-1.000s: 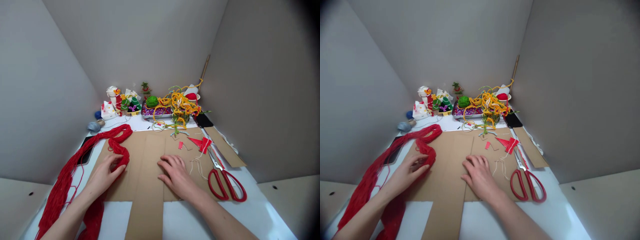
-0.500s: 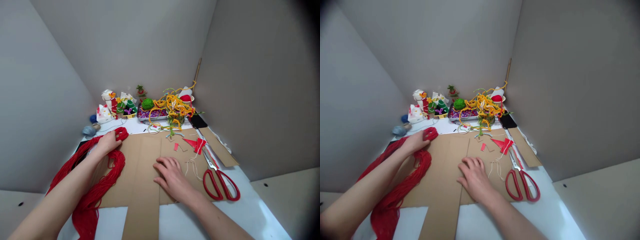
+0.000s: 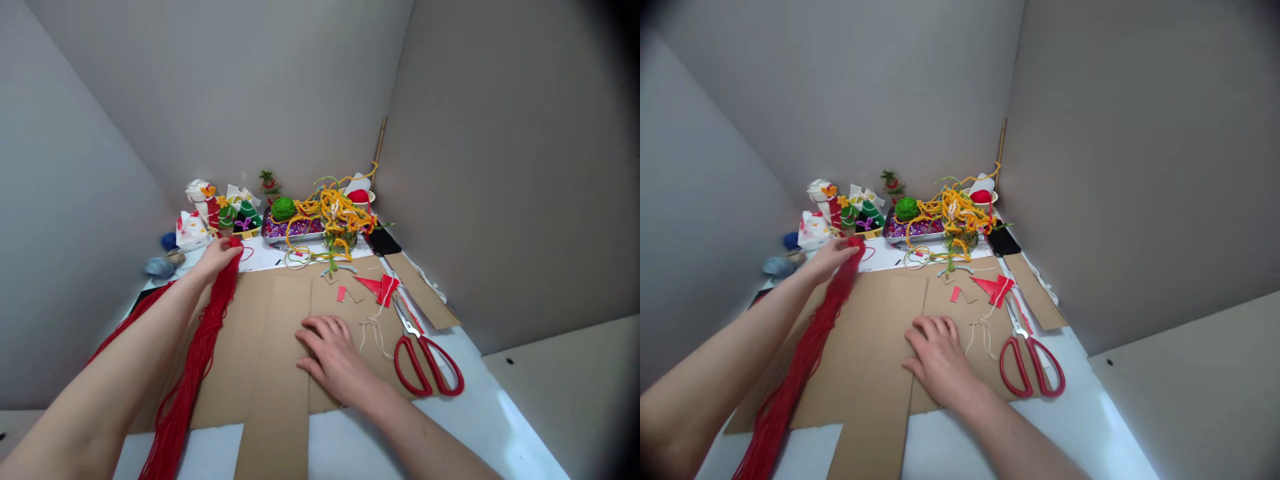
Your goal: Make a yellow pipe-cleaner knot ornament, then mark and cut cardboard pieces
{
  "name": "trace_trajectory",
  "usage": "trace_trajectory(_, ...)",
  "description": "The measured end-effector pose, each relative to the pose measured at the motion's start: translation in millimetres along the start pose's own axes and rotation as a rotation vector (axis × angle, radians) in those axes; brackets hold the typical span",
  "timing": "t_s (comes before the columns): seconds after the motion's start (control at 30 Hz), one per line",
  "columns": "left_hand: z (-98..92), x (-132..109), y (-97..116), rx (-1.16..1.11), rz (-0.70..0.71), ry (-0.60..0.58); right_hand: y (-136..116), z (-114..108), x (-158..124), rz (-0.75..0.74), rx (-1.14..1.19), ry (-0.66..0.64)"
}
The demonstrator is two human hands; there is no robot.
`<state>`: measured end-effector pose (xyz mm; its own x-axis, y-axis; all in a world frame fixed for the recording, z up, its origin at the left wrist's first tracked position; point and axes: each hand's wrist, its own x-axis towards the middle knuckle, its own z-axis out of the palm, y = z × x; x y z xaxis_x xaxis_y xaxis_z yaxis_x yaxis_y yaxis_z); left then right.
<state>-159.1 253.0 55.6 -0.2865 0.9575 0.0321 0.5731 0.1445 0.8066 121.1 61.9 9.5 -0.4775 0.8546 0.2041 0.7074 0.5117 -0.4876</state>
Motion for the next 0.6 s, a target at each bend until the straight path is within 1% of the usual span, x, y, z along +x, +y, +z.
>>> trace_trajectory(0.07,-1.0,-22,2,0.054,0.056,-0.014,0,0,0,-0.002,0.004,-0.002)
trace_trajectory(0.13,-2.5,-54,4,0.085,0.105,-0.057,1,0,0,0.002,0.005,-0.004)
trace_trajectory(0.17,-2.9,-74,4,0.099,0.129,-0.110,1,0,0,0.004,0.005,-0.005)
trace_trajectory(0.2,-2.8,-95,4,0.138,0.163,-0.189,1,0,0,0.003,0.007,-0.006)
trace_trajectory(0.23,-1.8,-116,3,0.147,0.166,-0.247,1,1,0,0.000,0.010,-0.005)
trace_trajectory(0.33,5.7,-174,-6,0.099,0.174,-0.370,1,1,-1,-0.006,0.024,0.020)
trace_trajectory(0.4,12.7,-201,-14,0.073,0.203,-0.363,1,1,-1,0.001,0.050,0.062)
trace_trajectory(0.47,18.2,-218,-20,0.019,0.201,-0.310,1,1,-1,0.019,0.121,0.124)
trace_trajectory(0.53,20.0,-227,-21,-0.084,0.150,-0.265,2,0,-1,0.068,0.251,0.200)
trace_trajectory(0.6,17.4,-233,-20,-0.196,0.055,-0.254,4,0,0,0.155,0.423,0.251)
